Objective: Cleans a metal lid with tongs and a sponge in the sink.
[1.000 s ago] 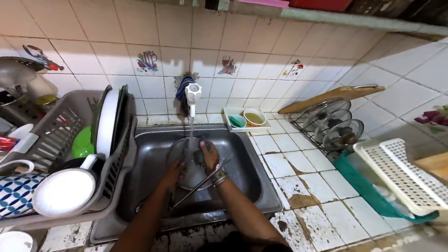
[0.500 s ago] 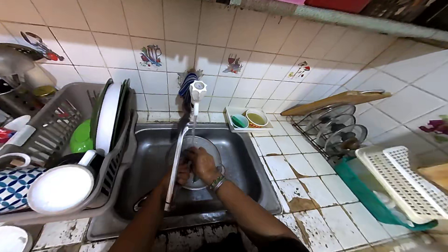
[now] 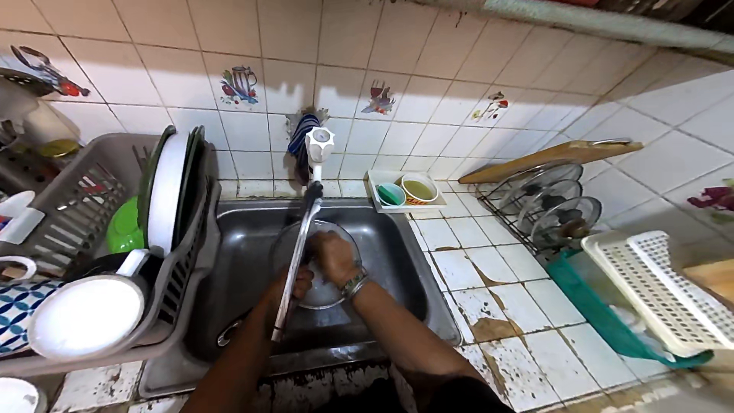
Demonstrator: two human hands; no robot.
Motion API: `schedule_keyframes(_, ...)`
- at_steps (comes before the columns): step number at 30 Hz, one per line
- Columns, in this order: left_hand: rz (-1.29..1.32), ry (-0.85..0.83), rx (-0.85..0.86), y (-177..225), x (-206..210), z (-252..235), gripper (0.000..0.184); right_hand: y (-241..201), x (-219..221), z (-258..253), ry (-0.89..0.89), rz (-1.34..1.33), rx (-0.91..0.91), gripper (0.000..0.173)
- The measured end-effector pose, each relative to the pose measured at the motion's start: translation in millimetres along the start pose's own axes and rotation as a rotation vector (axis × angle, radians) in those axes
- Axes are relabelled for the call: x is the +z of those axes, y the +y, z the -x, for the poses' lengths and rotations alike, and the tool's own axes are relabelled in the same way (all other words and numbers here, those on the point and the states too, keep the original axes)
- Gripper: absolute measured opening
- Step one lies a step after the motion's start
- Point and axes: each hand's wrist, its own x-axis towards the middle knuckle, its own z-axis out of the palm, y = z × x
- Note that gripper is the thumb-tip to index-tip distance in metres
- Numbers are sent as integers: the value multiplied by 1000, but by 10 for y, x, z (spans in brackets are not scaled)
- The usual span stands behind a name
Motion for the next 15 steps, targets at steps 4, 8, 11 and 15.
schedule_keyframes(4, 29, -73, 17, -4, -130, 52, 25, 12, -14, -47, -51, 39, 49, 30)
schedule_keyframes(8, 61, -45, 2, 1, -66, 47, 35, -4, 45, -51, -38, 15, 50, 31)
schedule_keyframes(11, 112, -99, 20, -6, -149, 16, 30, -46, 68, 7, -31, -6, 6, 31)
schedule_keyframes(15, 79, -85, -15, -45, -103, 9, 30, 28, 30, -58, -115, 47, 110, 33)
